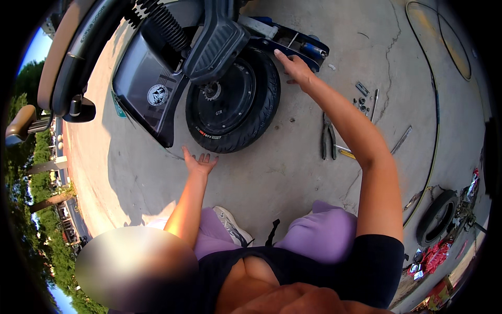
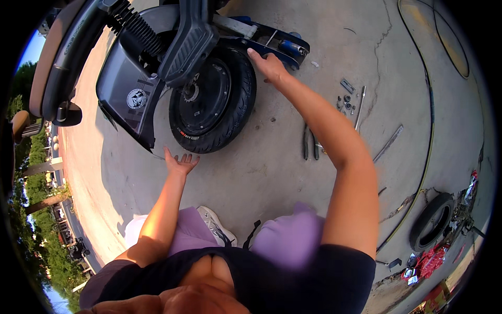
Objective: The person uses a tire iron to pry the tire bead off the rim of a motorcycle wheel. They repeatedly insert the tool between the tire and rim, leveraging it to separate the rubber from the metal. The person then removes the tire from the rim and places it on the ground.
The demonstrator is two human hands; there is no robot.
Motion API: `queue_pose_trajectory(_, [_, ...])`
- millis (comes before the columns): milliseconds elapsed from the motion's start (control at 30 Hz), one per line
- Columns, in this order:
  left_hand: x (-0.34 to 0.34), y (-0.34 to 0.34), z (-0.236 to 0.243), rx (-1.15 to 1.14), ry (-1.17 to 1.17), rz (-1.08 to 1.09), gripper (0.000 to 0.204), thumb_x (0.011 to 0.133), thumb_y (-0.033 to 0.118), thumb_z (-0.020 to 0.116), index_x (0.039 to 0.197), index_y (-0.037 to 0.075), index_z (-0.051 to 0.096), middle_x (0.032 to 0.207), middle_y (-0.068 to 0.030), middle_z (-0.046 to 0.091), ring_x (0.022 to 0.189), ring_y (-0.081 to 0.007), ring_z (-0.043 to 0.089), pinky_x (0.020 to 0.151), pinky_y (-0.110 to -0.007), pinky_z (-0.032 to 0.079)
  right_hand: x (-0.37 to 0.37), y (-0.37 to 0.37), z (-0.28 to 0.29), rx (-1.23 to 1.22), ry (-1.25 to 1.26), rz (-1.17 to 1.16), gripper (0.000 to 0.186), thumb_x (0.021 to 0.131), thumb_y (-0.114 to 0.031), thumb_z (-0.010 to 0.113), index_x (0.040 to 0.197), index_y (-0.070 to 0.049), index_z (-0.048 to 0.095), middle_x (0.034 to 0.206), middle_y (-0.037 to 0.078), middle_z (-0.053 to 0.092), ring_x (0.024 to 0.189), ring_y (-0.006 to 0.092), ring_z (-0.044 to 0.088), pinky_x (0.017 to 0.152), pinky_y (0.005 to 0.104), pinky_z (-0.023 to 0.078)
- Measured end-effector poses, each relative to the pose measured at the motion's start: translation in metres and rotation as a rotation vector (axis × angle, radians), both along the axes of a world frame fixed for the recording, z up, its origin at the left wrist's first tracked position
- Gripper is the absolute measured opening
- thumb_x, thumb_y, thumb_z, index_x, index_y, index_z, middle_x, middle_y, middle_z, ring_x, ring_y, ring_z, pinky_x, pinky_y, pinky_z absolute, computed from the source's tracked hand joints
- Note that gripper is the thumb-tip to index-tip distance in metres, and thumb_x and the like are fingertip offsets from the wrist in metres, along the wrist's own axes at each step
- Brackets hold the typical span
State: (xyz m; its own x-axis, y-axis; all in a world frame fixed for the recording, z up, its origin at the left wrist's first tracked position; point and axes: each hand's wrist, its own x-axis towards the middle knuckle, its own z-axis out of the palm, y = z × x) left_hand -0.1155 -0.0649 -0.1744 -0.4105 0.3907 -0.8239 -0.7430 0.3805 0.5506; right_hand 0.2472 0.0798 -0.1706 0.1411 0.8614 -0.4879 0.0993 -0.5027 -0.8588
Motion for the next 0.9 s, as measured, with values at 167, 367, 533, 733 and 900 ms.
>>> queue_pose_trajectory(167, [0.013, -0.043, 0.062, -0.165, 0.045, -0.325, 0.073, 0.091, 0.039, 0.058, 0.148, 0.016, 0.018, 0.152, -0.0142, 0.017, 0.141, -0.0299, 0.019, 0.109, -0.058, 0.025, 0.013, -0.117, -0.031, 0.187, 0.059, -0.089, 0.036, 0.09, -0.032, 0.059, 0.101, 0.002, 0.055, 0.087, 0.01, 0.063, 0.078, 0.0173, 0.061, 0.067, 0.0299, 0.049])
queue_pose_trajectory(367, [0.006, -0.049, 0.079, 0.105, -0.276, -1.097, 0.037, 0.095, 0.018, 0.053, 0.128, 0.002, 0.047, 0.111, -0.0148, 0.059, 0.105, -0.0255, 0.059, 0.093, -0.037, 0.049, 0.047, -0.406, -0.131, -0.425, -0.164, -0.624, 0.03, 0.092, -0.028, 0.057, 0.086, 0.001, 0.054, 0.067, 0.007, 0.055, 0.055, 0.0139, 0.053, 0.052, 0.0304, 0.043])
queue_pose_trajectory(533, [0.061, -0.045, 0.077, 0.019, -0.103, -1.436, 0.029, 0.097, 0.018, 0.05, 0.119, -0.001, 0.053, 0.094, -0.0111, 0.063, 0.089, -0.0204, 0.063, 0.084, -0.031, 0.051, 0.037, -0.591, -0.196, -0.748, -0.353, -0.867, 0.053, 0.085, -0.046, 0.065, 0.08, 0.005, 0.054, 0.066, 0.01, 0.058, 0.055, 0.0157, 0.054, 0.05, 0.0338, 0.045])
queue_pose_trajectory(733, [0.071, -0.057, 0.095, 0.003, -0.225, -1.144, 0.032, 0.097, 0.018, 0.05, 0.123, 0.0, 0.05, 0.097, -0.0115, 0.061, 0.087, -0.0208, 0.062, 0.083, -0.033, 0.05, 0.019, -0.595, -0.178, -0.716, -0.415, -0.699, 0.064, 0.079, -0.056, 0.068, 0.072, 0.006, 0.054, 0.061, 0.01, 0.055, 0.053, 0.0152, 0.051, 0.049, 0.0345, 0.045])
queue_pose_trajectory(900, [0.068, -0.075, 0.125, 0.005, -0.128, -0.758, 0.034, 0.097, 0.015, 0.047, 0.128, 0.001, 0.044, 0.102, -0.0142, 0.059, 0.087, -0.0225, 0.062, 0.081, -0.035, 0.05, 0.011, -0.561, -0.162, -0.702, -0.342, -0.749, 0.063, 0.077, -0.057, 0.071, 0.07, 0.003, 0.051, 0.064, 0.008, 0.055, 0.052, 0.0144, 0.049, 0.045, 0.0317, 0.042])
